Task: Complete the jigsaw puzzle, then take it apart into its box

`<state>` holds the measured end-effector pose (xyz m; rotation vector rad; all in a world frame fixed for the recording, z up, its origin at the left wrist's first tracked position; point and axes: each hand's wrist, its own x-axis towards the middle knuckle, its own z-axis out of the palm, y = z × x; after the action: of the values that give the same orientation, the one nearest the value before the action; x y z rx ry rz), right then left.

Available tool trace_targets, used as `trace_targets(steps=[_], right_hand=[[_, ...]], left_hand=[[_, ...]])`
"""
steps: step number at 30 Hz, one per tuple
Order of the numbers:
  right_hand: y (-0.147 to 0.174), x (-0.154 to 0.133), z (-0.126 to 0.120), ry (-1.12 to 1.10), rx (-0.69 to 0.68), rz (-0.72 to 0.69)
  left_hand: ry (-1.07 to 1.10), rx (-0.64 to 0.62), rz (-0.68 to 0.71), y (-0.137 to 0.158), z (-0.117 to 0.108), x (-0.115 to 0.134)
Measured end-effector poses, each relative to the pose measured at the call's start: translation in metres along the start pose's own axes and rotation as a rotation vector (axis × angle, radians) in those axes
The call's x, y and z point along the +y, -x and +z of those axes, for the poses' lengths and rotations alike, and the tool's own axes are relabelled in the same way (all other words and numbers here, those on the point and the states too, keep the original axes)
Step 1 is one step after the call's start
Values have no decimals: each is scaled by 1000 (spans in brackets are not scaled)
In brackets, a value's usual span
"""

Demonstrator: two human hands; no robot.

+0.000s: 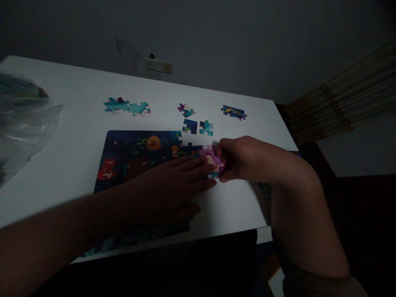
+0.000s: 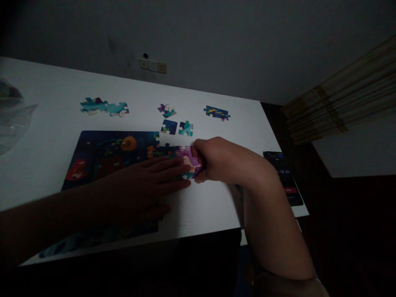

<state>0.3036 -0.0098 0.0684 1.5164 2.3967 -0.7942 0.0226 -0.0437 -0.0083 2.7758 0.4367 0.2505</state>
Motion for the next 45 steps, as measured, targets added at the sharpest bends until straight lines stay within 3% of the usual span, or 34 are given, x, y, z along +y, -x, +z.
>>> trace_targets(steps=[12,17,22,24,29,34,38,42,45], right_hand=[[-1,1,5,6,35,20],[3,6,-6,-53,36,-12],[14,44,-22,-15,394,60],[15,61,-23,30,445,109],[13,74,-22,52,323,200],[13,67,-23,48,335,188],[15,64,-23,66,367,149],[18,65,-23,63,413,157],[18,69,-23,54,431,166]], left_hand=[[7,-34,-22,-2,-3,2],[-13,-22,-10,0,-2,1],[-42,-18,-15,-1,-2,2],[-78,-15,-16,-7,-5,5],[-237,-78,-3,-36,-17,16],[-194,-91,-44,-53,-5,14],[-129,-121,-73,-55,4,9],[-68,-146,-107,-48,-10,4],[-95,-133,-214,-28,-21,-5]])
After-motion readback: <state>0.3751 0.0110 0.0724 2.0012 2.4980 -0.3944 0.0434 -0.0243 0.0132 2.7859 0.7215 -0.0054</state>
